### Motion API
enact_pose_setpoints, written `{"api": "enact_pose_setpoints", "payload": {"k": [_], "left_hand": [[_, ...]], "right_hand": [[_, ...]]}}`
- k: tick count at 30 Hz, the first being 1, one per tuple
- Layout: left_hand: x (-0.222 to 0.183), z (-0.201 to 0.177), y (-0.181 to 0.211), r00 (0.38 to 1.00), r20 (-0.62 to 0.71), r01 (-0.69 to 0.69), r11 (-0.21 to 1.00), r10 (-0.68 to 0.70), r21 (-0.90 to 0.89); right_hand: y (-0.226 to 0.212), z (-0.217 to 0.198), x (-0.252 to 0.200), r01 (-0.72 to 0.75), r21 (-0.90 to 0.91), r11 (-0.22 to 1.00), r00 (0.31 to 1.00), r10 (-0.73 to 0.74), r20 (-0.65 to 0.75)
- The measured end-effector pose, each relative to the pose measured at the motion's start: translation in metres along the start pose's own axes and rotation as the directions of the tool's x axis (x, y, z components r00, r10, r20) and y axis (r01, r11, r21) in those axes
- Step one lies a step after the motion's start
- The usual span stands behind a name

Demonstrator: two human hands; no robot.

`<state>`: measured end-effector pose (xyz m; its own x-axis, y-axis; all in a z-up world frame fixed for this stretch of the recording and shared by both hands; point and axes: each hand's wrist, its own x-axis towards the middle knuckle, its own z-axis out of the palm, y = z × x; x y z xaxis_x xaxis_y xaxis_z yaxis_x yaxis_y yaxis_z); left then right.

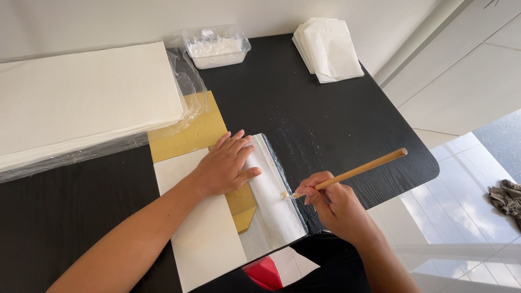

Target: Manually folding paper sheets and applying glue with a brush to assemble bags using a template.

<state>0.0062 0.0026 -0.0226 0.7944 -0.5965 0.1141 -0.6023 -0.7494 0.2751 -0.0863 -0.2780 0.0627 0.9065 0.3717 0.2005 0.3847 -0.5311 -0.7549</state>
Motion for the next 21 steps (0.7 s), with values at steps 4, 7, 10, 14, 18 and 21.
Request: {"api": "enact_pose_setpoints", "payload": {"k": [4, 7, 10, 14, 18, 21], "left_hand": [[0.0, 0.01, -0.006, 0.993, -0.103, -0.056, 0.998, 0.055, -0.005], [0.0, 0.01, -0.006, 0.994, -0.1, -0.056, 0.998, 0.054, -0.013], [-0.001, 0.01, -0.006, 0.992, -0.109, -0.062, 0.998, 0.061, -0.006], [-0.001, 0.009, -0.006, 0.992, -0.109, -0.063, 0.998, 0.062, -0.01], [-0.001, 0.008, -0.005, 0.993, -0.101, -0.059, 0.998, 0.055, -0.031], [-0.001, 0.008, -0.005, 0.994, -0.096, -0.052, 0.998, 0.048, -0.045]], "right_hand": [[-0.007, -0.009, -0.011, -0.113, -0.086, 0.99, 0.987, 0.122, 0.101], [-0.009, -0.013, -0.017, -0.166, -0.06, 0.984, 0.976, 0.173, 0.132], [-0.009, -0.016, -0.023, -0.243, -0.075, 0.967, 0.957, 0.252, 0.147], [-0.008, -0.019, -0.03, -0.213, -0.067, 0.975, 0.964, 0.221, 0.148], [-0.009, -0.023, -0.034, -0.21, -0.091, 0.973, 0.957, 0.224, 0.185], [-0.013, -0.027, -0.035, -0.219, -0.102, 0.97, 0.949, 0.236, 0.21]]}}
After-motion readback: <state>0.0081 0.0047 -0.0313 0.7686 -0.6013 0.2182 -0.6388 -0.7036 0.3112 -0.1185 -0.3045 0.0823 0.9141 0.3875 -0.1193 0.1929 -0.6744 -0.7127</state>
